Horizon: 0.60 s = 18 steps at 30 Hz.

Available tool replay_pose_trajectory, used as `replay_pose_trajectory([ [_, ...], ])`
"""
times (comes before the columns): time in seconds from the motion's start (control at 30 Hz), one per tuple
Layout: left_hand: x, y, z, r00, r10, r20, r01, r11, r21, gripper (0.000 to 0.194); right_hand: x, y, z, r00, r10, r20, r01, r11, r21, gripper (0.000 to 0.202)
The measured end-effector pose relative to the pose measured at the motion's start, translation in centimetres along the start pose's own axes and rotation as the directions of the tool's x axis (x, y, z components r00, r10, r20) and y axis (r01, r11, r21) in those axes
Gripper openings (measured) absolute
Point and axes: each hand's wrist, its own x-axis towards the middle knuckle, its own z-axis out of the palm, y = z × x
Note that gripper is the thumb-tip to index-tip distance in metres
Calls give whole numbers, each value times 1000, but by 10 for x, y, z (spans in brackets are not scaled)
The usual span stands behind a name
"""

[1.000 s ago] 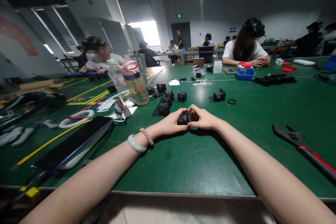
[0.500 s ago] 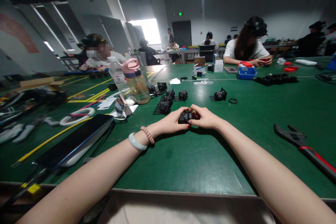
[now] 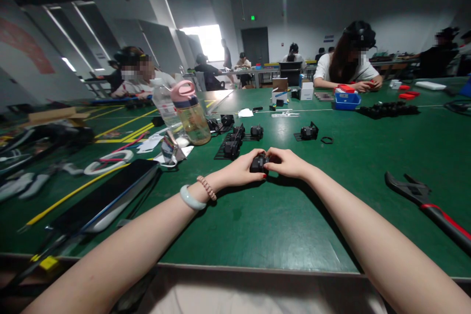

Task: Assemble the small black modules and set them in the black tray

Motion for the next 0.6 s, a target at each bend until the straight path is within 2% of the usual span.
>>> replay_pose_trajectory([
  [0.37,-1,0,1,999,-35,-7,35,999,27,50,2,2,-1,999,38,13,-38,999,-10,29],
  [0.6,0,-5,2,1000,17,-12,-16,999,48,52,2,2,-2,999,45,13,-44,999,-8,30],
])
